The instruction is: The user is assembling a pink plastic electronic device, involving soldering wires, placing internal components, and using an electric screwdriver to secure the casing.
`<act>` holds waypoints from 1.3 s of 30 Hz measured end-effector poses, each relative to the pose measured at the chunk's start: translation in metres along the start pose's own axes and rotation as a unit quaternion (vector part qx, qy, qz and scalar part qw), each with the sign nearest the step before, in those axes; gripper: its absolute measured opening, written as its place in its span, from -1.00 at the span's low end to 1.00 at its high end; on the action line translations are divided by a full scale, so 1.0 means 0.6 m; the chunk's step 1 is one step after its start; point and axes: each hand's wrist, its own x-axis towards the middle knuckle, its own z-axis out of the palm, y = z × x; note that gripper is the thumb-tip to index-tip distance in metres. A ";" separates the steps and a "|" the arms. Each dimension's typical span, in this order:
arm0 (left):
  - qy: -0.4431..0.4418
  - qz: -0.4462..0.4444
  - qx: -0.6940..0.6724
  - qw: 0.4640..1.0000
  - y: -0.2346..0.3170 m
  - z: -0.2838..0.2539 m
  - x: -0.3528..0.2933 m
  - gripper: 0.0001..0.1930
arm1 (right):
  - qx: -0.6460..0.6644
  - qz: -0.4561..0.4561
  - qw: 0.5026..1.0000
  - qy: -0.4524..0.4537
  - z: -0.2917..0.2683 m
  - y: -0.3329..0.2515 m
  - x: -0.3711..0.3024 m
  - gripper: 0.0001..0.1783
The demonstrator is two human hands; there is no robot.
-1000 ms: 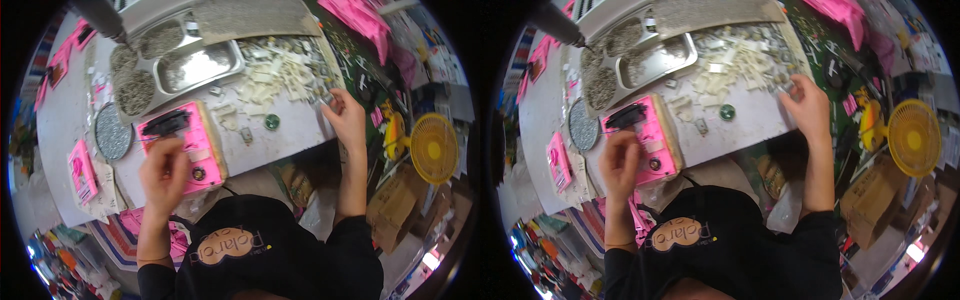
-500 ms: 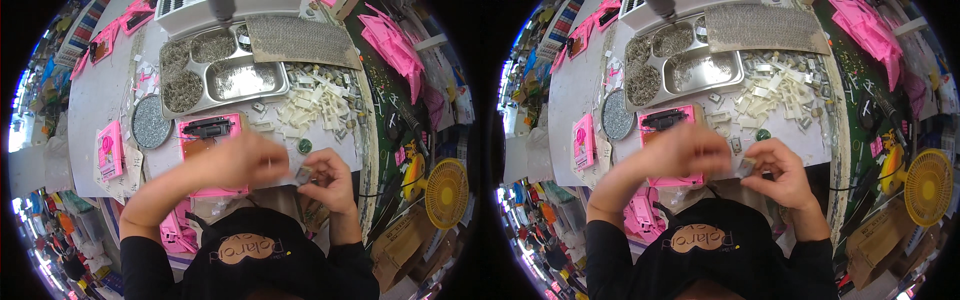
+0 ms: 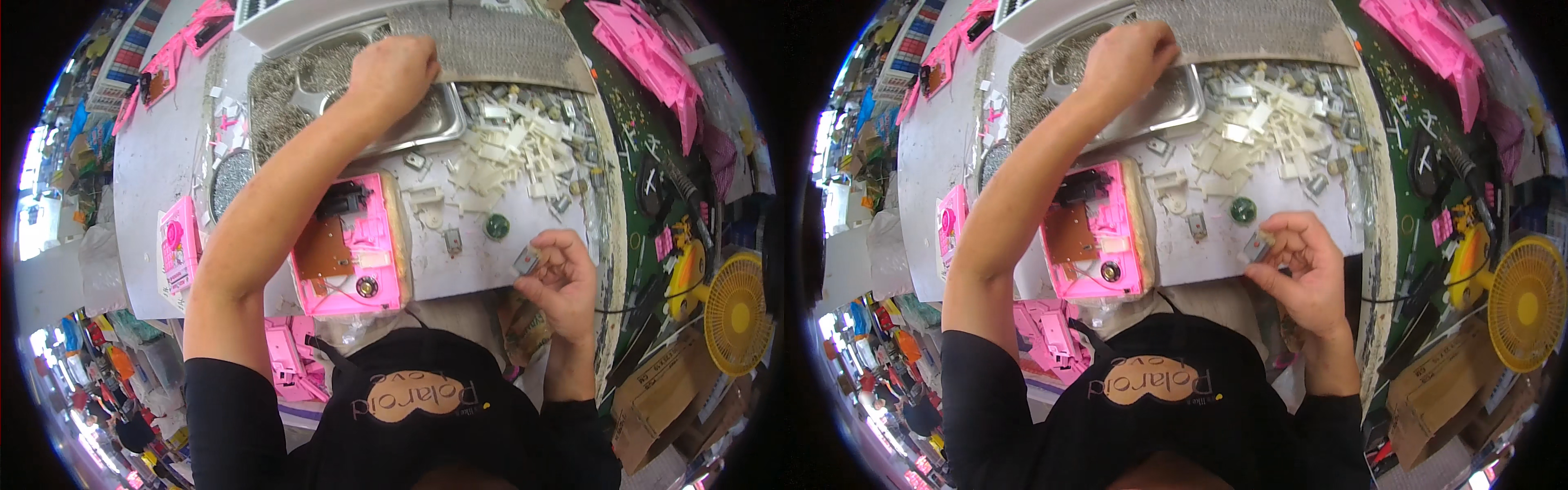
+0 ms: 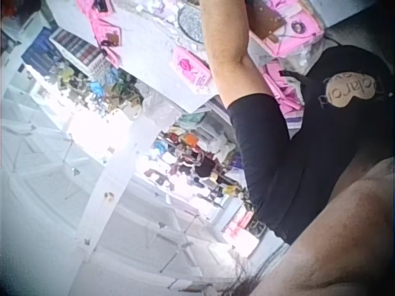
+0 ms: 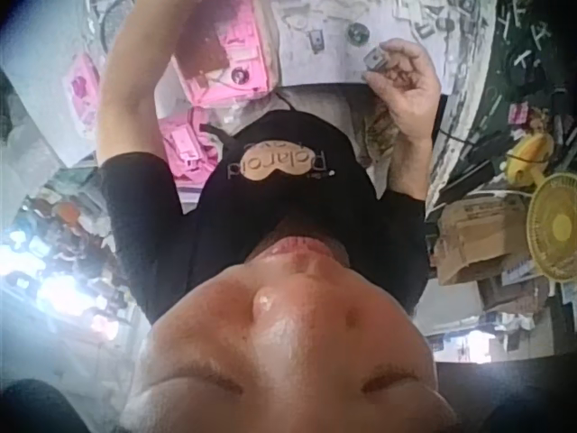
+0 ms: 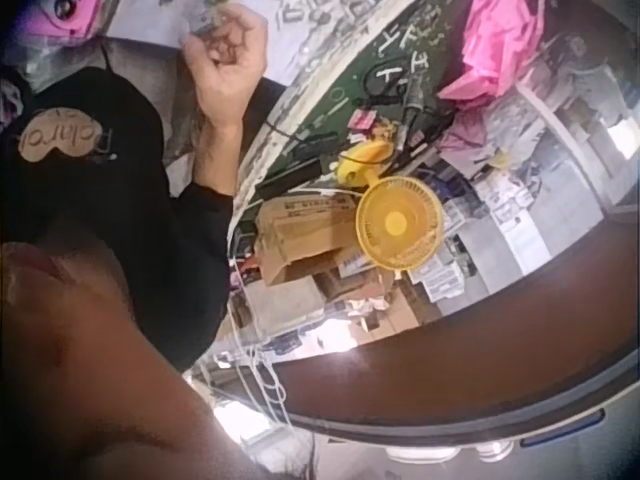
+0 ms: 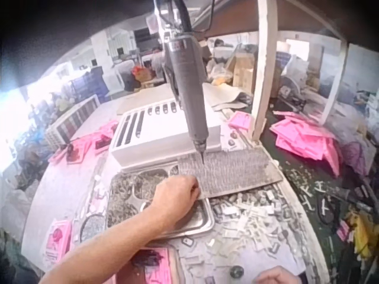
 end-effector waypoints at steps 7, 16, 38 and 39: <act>0.114 0.094 -0.023 0.989 0.014 -0.015 -0.039 -0.85 | -0.207 -0.038 0.977 0.032 -0.036 0.014 0.042 -0.53; -0.123 -0.069 -0.440 0.887 0.099 -0.156 -0.322 -0.88 | -0.488 -0.071 0.868 -0.059 -0.010 0.000 0.083 -0.61; -0.015 -0.199 -0.569 0.798 0.101 -0.109 -0.466 -0.65 | 0.044 0.181 0.959 -0.215 0.170 0.022 0.042 -0.44; -0.016 -0.196 -0.566 0.801 0.100 -0.110 -0.466 -0.66 | 0.031 0.183 0.958 -0.216 0.171 0.022 0.043 -0.44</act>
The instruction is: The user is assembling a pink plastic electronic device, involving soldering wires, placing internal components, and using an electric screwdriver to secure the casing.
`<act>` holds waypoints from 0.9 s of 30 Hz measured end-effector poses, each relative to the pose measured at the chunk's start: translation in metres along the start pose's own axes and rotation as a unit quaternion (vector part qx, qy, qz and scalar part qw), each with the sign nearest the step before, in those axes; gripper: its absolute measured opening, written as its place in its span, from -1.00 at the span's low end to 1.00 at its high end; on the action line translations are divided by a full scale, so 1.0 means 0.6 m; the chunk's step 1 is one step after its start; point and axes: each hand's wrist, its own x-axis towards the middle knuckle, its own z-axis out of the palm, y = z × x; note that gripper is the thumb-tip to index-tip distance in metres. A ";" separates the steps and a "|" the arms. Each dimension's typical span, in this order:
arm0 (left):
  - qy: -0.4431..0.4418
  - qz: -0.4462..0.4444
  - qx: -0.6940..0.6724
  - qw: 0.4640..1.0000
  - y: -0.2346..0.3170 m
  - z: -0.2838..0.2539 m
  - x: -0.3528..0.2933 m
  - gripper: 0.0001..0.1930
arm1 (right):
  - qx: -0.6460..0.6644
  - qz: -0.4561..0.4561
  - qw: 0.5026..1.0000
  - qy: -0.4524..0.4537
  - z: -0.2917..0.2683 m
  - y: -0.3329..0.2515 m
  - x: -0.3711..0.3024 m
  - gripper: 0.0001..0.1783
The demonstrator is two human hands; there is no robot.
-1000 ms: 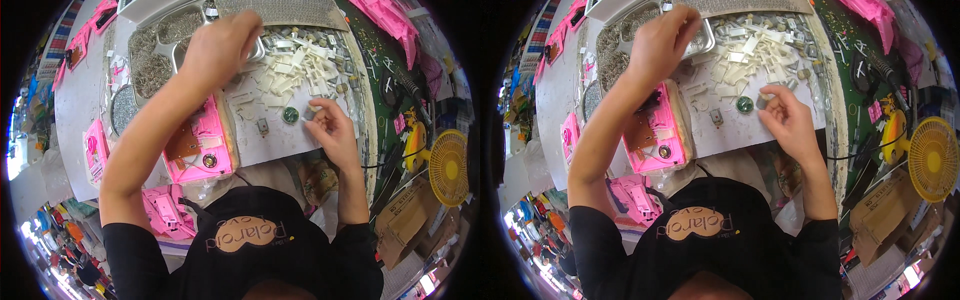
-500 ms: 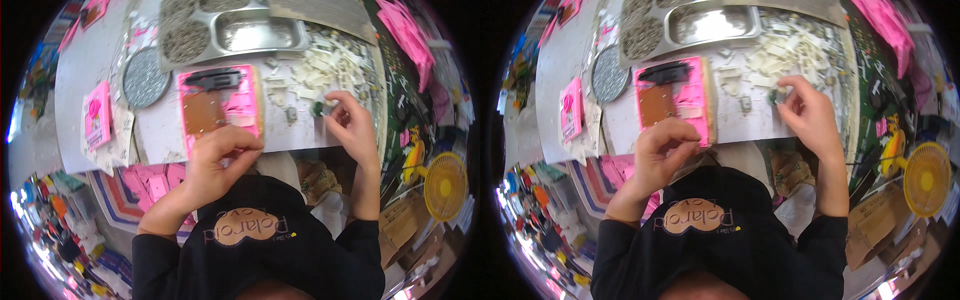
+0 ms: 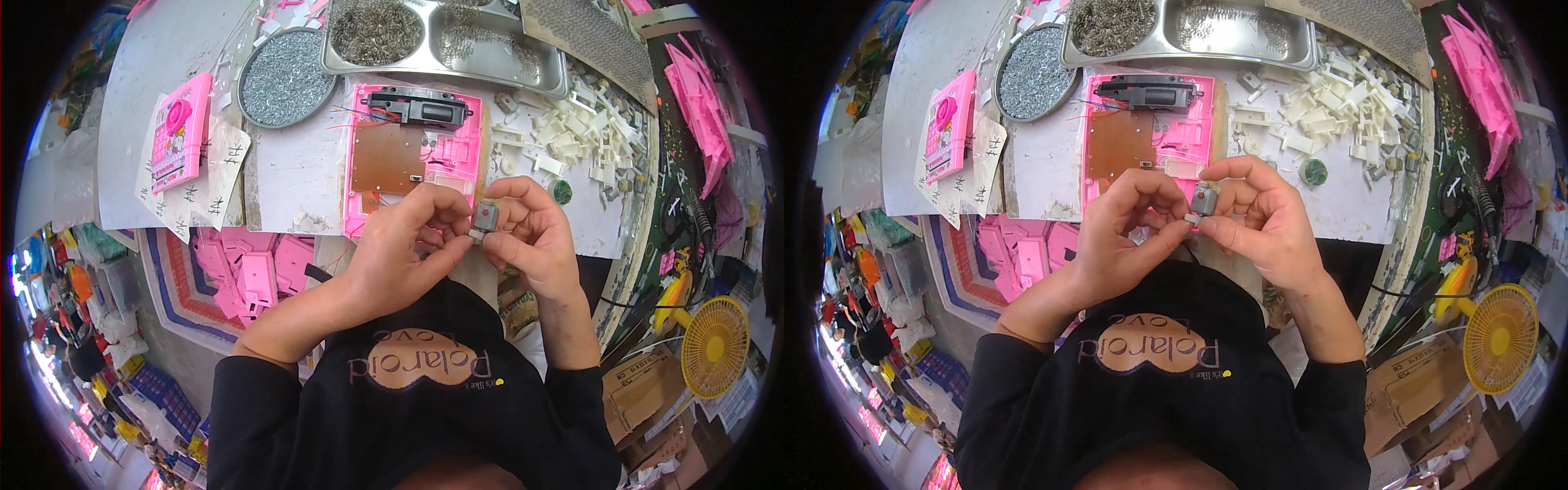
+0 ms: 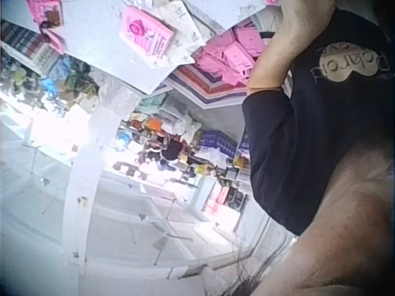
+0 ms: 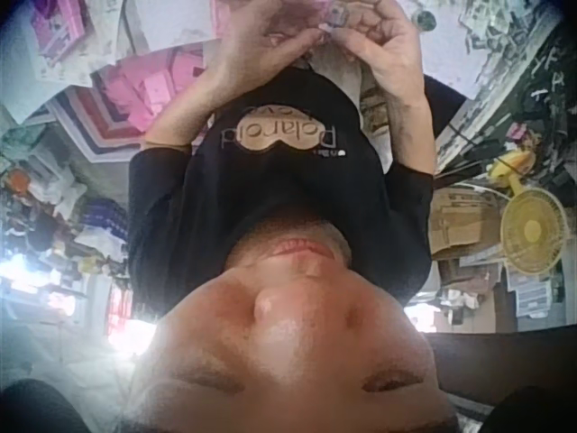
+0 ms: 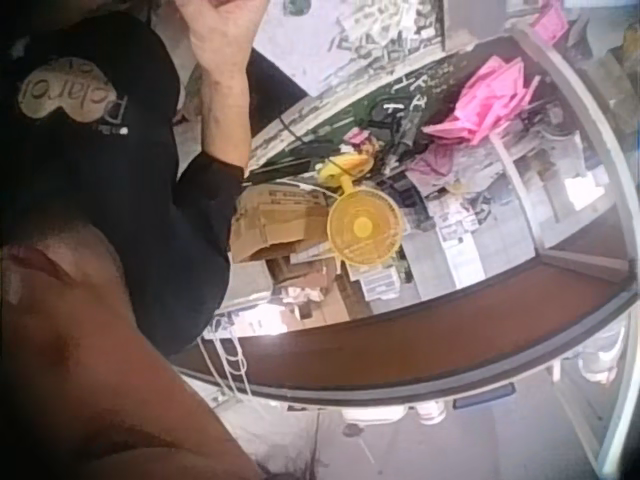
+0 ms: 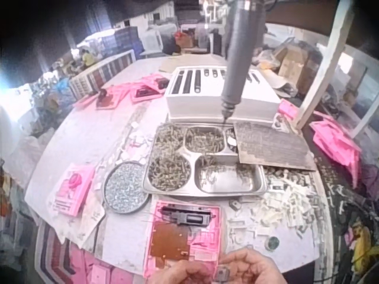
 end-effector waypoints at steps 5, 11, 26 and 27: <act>-0.007 0.021 -0.005 1.000 0.002 -0.001 -0.001 -0.67 | -0.076 -0.053 0.995 0.038 0.007 0.012 -0.006 -0.46; 0.048 0.233 0.201 0.950 -0.021 -0.006 0.007 -0.67 | -0.324 -0.169 0.930 0.050 0.013 -0.017 -0.002 -0.49; 0.019 0.257 0.176 0.950 -0.008 -0.025 0.015 -0.69 | -0.498 -0.461 0.734 -0.015 0.008 -0.017 0.010 -0.54; 0.027 0.258 0.186 0.948 -0.009 -0.024 0.013 -0.69 | -0.503 -0.461 0.731 -0.021 0.007 -0.018 0.009 -0.54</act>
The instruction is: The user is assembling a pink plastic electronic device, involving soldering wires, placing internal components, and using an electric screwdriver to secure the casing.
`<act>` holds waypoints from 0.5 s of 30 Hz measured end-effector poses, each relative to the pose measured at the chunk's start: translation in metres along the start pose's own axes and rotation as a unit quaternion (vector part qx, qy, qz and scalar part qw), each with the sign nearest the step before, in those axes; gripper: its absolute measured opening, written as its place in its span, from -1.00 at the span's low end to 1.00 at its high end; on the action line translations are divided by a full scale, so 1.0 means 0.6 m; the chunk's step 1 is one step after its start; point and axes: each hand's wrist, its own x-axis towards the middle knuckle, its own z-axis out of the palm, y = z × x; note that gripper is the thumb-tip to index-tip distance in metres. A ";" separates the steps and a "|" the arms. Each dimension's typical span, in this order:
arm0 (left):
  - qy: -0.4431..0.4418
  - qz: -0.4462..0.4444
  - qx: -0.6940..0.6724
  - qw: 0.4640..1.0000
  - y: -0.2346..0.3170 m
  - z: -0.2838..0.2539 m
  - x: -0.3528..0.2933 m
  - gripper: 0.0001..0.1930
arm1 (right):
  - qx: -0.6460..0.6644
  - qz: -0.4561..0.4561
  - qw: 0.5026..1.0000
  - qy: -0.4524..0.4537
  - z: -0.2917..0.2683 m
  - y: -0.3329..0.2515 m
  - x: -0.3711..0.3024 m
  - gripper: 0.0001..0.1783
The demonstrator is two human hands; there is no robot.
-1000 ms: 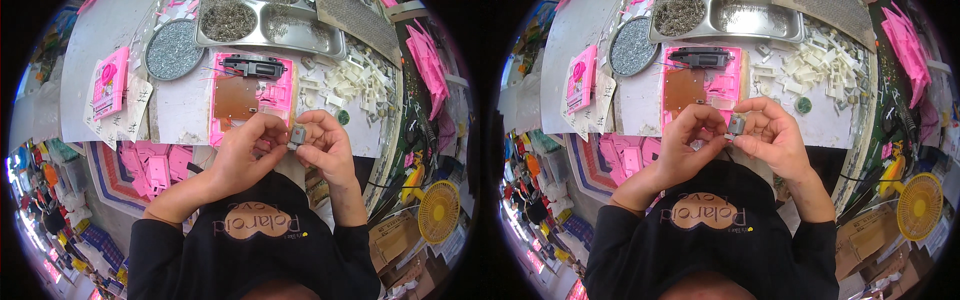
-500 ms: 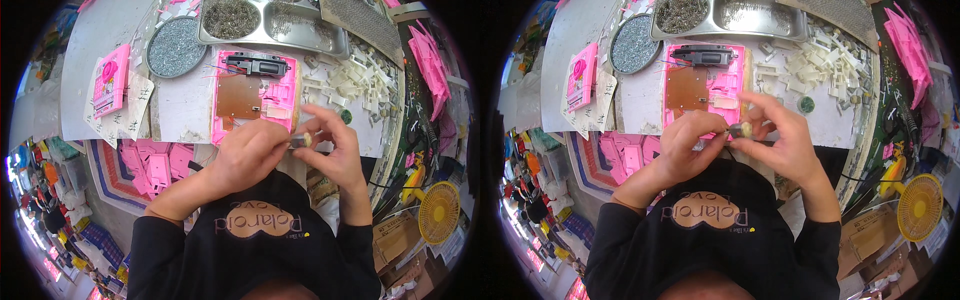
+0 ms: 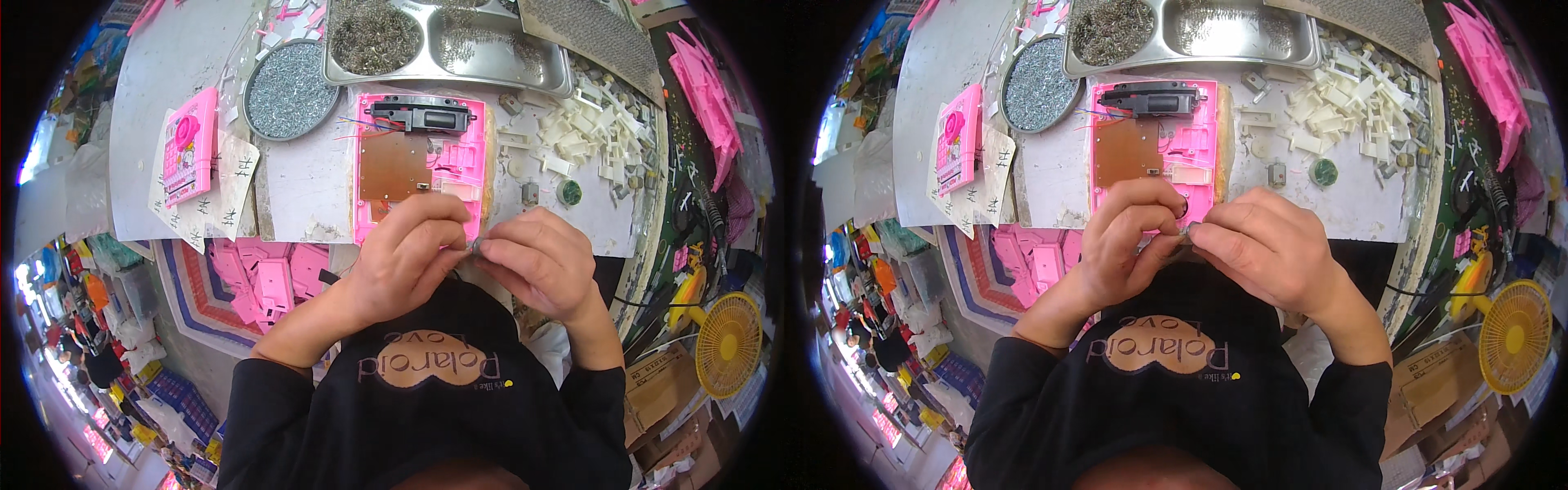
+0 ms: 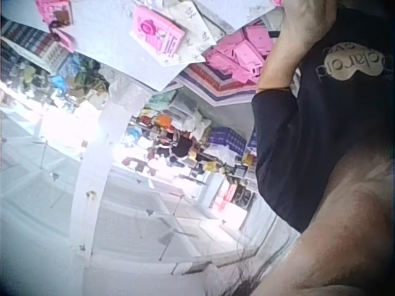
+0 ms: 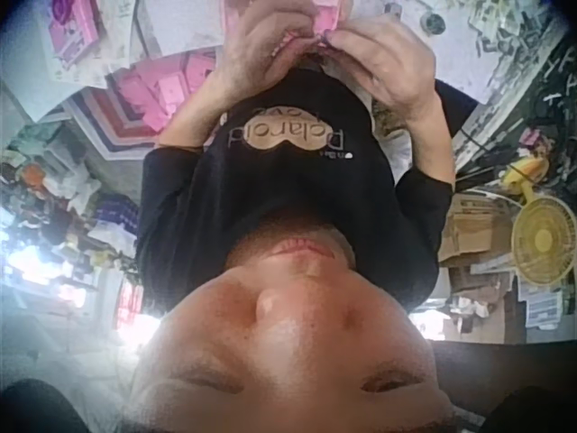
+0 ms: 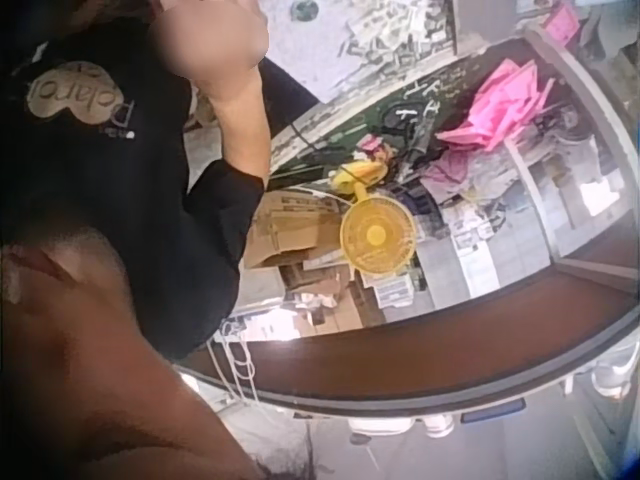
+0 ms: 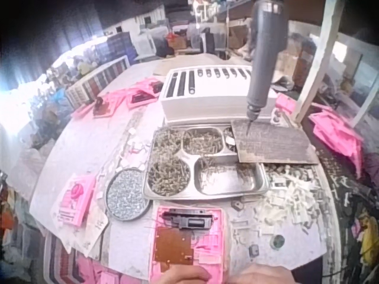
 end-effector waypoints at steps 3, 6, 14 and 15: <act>-0.009 -0.012 0.009 1.000 -0.002 0.000 -0.002 -0.68 | -0.007 0.008 1.000 -0.009 -0.005 0.001 -0.001 -0.55; -0.046 -0.043 -0.033 0.997 -0.013 -0.021 0.015 -0.67 | -0.007 0.018 1.000 0.007 -0.003 0.005 -0.009 -0.55; -0.123 -0.041 0.265 0.956 -0.026 -0.013 0.033 -0.40 | -0.062 0.044 0.993 0.094 -0.010 0.036 -0.015 -0.55; -0.150 -0.047 0.285 0.945 -0.019 -0.010 0.021 -0.37 | -0.070 0.051 0.990 0.115 -0.009 0.043 -0.013 -0.55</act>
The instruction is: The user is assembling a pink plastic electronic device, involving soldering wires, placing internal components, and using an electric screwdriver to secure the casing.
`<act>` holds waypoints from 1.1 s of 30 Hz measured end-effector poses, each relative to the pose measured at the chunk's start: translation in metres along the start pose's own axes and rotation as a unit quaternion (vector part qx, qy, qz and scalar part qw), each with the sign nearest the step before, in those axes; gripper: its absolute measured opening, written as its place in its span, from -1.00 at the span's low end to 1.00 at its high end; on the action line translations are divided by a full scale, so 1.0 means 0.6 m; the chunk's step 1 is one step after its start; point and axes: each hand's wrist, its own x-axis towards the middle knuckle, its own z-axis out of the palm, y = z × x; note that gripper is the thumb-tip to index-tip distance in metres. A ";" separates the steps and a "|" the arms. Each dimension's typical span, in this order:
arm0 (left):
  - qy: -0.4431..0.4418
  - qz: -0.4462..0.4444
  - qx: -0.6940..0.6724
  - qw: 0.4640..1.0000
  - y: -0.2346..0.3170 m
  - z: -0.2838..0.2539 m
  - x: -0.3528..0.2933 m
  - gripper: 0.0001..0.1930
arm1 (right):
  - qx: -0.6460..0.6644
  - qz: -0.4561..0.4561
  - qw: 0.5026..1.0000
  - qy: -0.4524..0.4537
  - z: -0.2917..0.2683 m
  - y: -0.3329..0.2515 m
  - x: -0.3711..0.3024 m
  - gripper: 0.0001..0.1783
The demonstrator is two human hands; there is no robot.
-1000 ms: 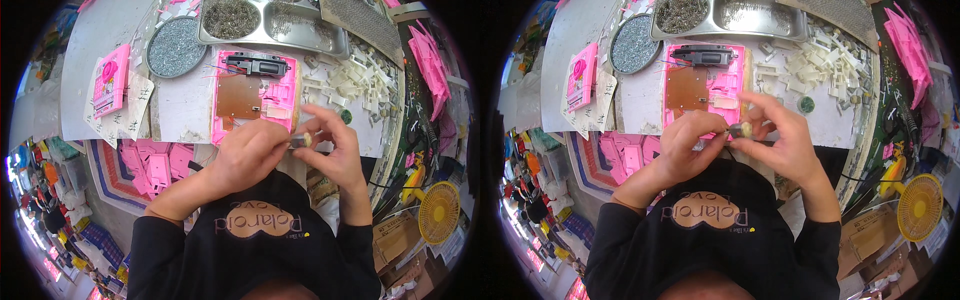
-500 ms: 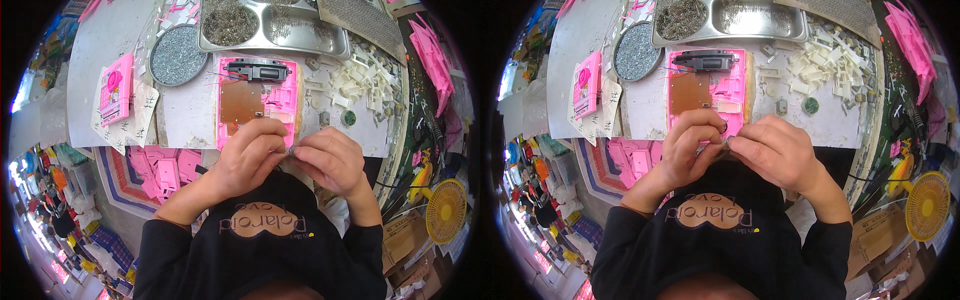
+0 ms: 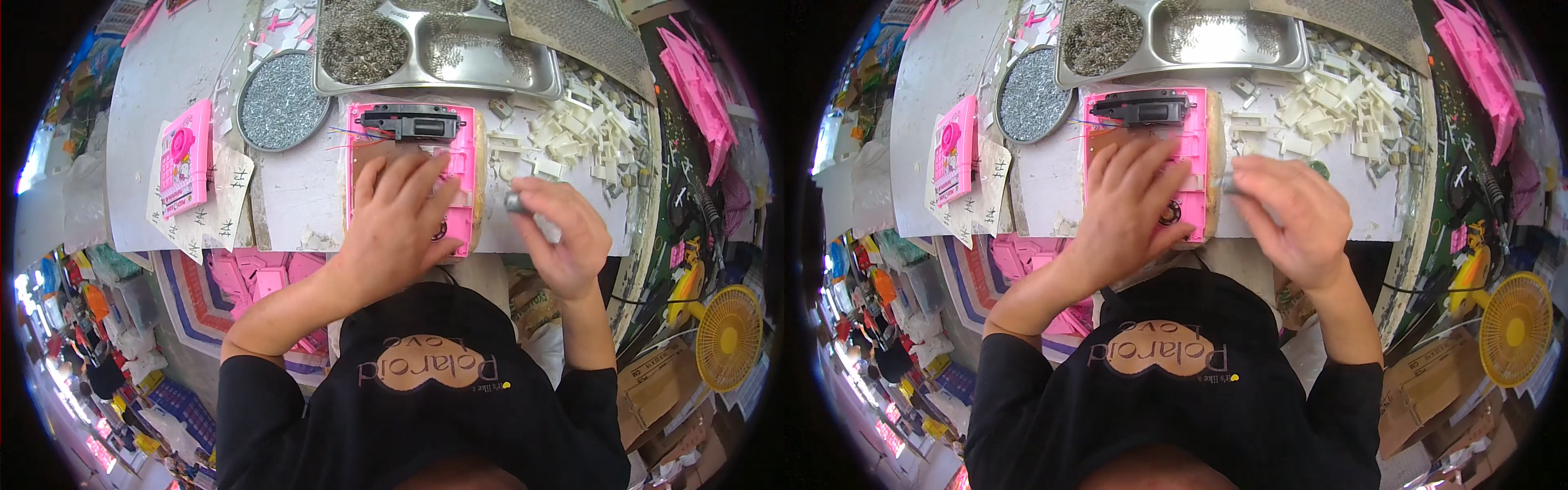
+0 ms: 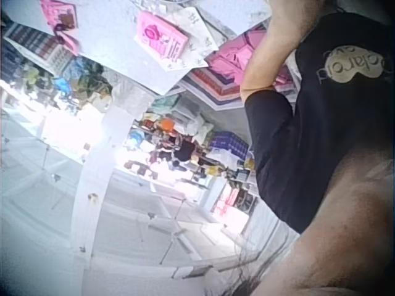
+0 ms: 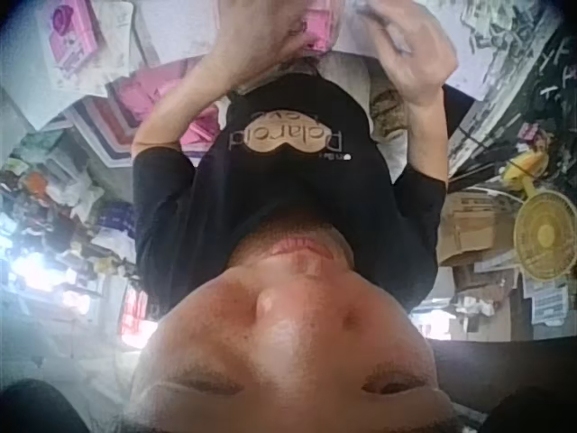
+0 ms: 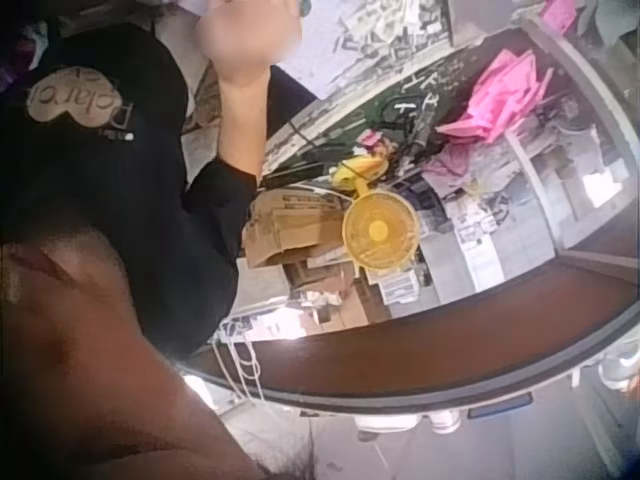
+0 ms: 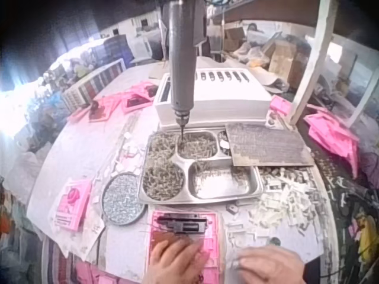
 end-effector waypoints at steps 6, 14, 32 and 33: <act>-0.055 0.067 -0.045 0.995 -0.015 -0.022 -0.047 -0.45 | -0.021 0.105 0.994 -0.038 0.055 0.017 0.030 -0.64; 0.172 -0.105 0.072 0.977 -0.107 -0.028 -0.007 -0.73 | -0.069 0.133 0.985 -0.084 0.085 0.026 0.041 -0.72; 0.223 0.008 0.037 0.974 -0.074 -0.003 -0.029 -0.78 | -0.102 -0.062 0.982 -0.150 0.111 0.004 0.126 -0.80; 0.225 0.006 0.038 0.974 -0.074 -0.003 -0.030 -0.78 | -0.092 -0.074 0.979 -0.166 0.119 0.008 0.134 -0.81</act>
